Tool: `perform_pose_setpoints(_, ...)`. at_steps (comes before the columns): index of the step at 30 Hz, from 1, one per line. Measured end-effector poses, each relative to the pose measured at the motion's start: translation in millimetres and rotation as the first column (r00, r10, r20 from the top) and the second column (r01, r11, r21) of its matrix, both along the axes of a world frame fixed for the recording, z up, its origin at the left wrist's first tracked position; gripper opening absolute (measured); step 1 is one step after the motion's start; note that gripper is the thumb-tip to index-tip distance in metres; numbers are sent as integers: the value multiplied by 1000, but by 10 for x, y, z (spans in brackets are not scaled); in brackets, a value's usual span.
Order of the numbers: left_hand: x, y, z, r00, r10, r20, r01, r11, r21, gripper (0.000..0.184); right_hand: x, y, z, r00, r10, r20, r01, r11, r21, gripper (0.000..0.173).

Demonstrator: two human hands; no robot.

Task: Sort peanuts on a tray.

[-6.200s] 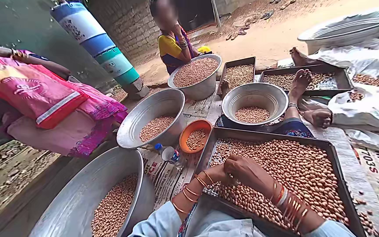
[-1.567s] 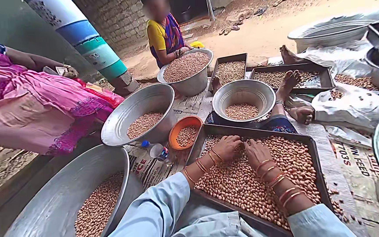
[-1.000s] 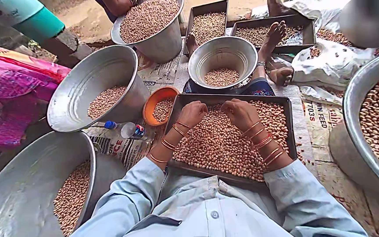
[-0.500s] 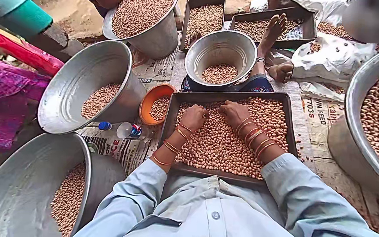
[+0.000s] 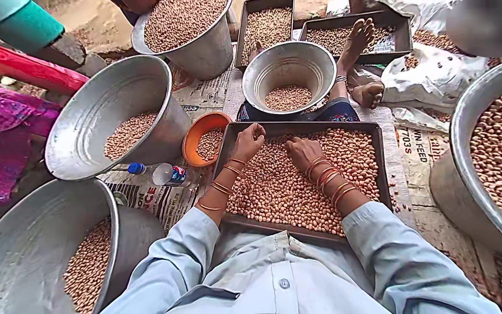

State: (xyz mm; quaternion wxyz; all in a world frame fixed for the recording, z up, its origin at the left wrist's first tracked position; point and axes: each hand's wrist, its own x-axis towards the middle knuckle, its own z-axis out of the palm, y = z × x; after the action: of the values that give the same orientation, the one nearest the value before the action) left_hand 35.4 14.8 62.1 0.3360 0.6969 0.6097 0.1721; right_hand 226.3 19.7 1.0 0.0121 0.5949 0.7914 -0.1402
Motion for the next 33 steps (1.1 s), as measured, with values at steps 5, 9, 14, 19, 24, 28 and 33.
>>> perform_pose_setpoints(5,295,122,-112,968,-190,-165,213,968,132,19,217,67,97,945,-124,-304,130,992,-1,25)
perform_pose_setpoints(9,342,486,-811,925,-256,-281,315,930,190,27,489,84,192,710,-242,-661,414,903,114,17)
perform_pose_setpoints(14,233,577,-781,965,-218,-144,239,959,153,22,628,75,272,629,-342,-698,486,874,10,13)
perform_pose_setpoints(19,262,691,-238,998,11,-55,-20,983,-182,21,576,92,187,787,-269,-555,372,925,80,15)
perform_pose_setpoints(24,320,705,-625,937,-201,-287,265,942,204,24,438,-2,147,897,-207,-390,287,945,159,15)
perform_pose_setpoints(28,389,364,-574,920,-185,-345,285,921,266,18,333,-192,122,925,-68,-374,176,949,263,9)
perform_pose_setpoints(33,377,367,-626,914,-177,-366,271,936,223,21,126,79,-82,984,-35,-174,53,993,101,25)
